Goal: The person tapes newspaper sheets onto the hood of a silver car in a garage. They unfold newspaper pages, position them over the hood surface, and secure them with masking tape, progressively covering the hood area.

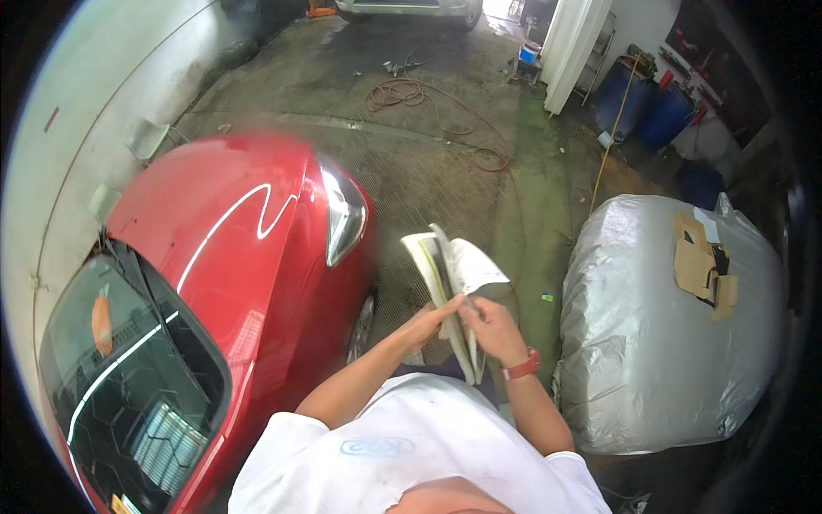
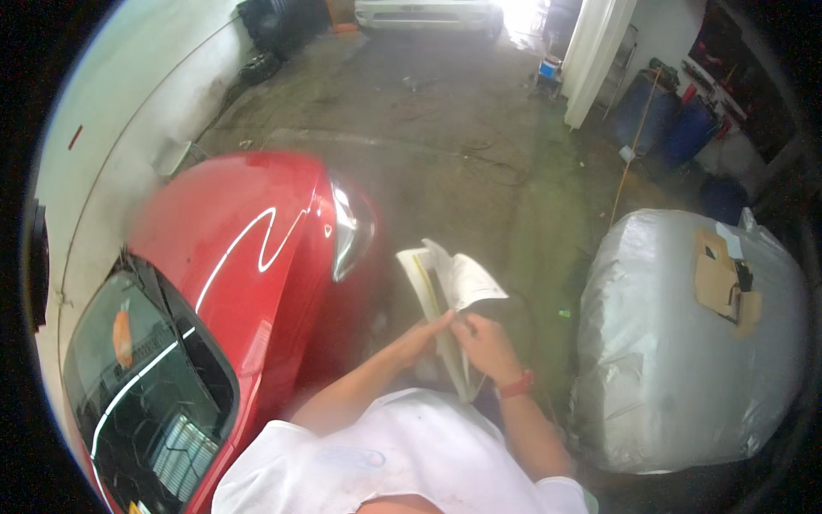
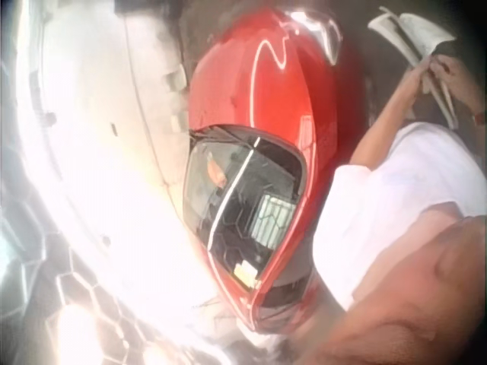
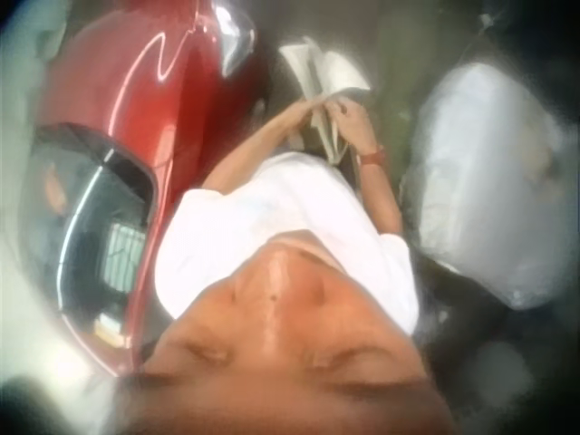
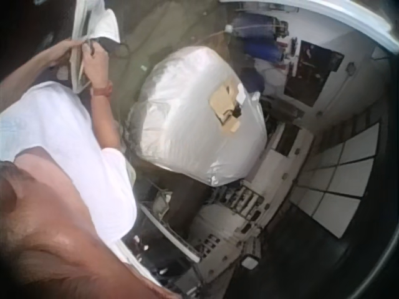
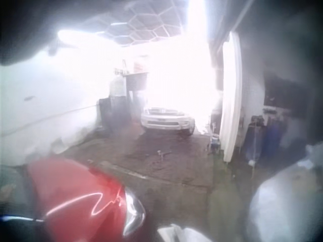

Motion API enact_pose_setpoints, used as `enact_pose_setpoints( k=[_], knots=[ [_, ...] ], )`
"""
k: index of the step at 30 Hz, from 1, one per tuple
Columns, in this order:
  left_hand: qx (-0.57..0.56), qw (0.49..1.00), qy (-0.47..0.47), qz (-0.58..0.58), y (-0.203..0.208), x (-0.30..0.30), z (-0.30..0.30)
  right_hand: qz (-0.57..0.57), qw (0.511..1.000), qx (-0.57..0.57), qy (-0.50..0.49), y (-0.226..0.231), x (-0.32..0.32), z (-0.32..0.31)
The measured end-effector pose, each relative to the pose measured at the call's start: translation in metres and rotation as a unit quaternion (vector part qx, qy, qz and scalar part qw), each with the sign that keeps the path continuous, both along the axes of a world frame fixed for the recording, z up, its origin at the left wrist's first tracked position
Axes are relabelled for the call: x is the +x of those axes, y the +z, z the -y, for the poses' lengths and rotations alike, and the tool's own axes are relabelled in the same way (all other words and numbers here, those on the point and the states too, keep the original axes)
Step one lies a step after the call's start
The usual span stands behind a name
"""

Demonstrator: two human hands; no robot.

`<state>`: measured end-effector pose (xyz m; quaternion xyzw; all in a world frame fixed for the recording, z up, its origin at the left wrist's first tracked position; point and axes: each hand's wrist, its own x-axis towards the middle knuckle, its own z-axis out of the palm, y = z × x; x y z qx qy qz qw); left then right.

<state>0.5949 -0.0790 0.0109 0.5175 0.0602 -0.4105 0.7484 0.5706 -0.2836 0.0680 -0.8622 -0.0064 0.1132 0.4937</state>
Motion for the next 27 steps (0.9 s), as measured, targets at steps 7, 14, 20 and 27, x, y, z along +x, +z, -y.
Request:
enact_pose_setpoints(
  k=[7,14,20,27],
  knots=[
    [0.012,1.000,0.010,0.001,-0.013,0.199,0.026,0.000,0.985,0.140,-0.096,-0.047,0.187,0.029],
    [-0.002,0.959,0.260,-0.110,-0.043,0.467,0.009,-0.061,0.950,0.302,-0.042,-0.048,0.494,0.038],
    [-0.098,0.892,0.425,-0.120,-0.030,0.608,-0.092,-0.117,0.886,0.447,0.034,-0.001,0.738,0.004],
    [-0.106,0.838,0.531,-0.071,-0.072,0.768,-0.221,-0.100,0.883,0.452,0.074,-0.029,0.969,-0.088]
  ],
)
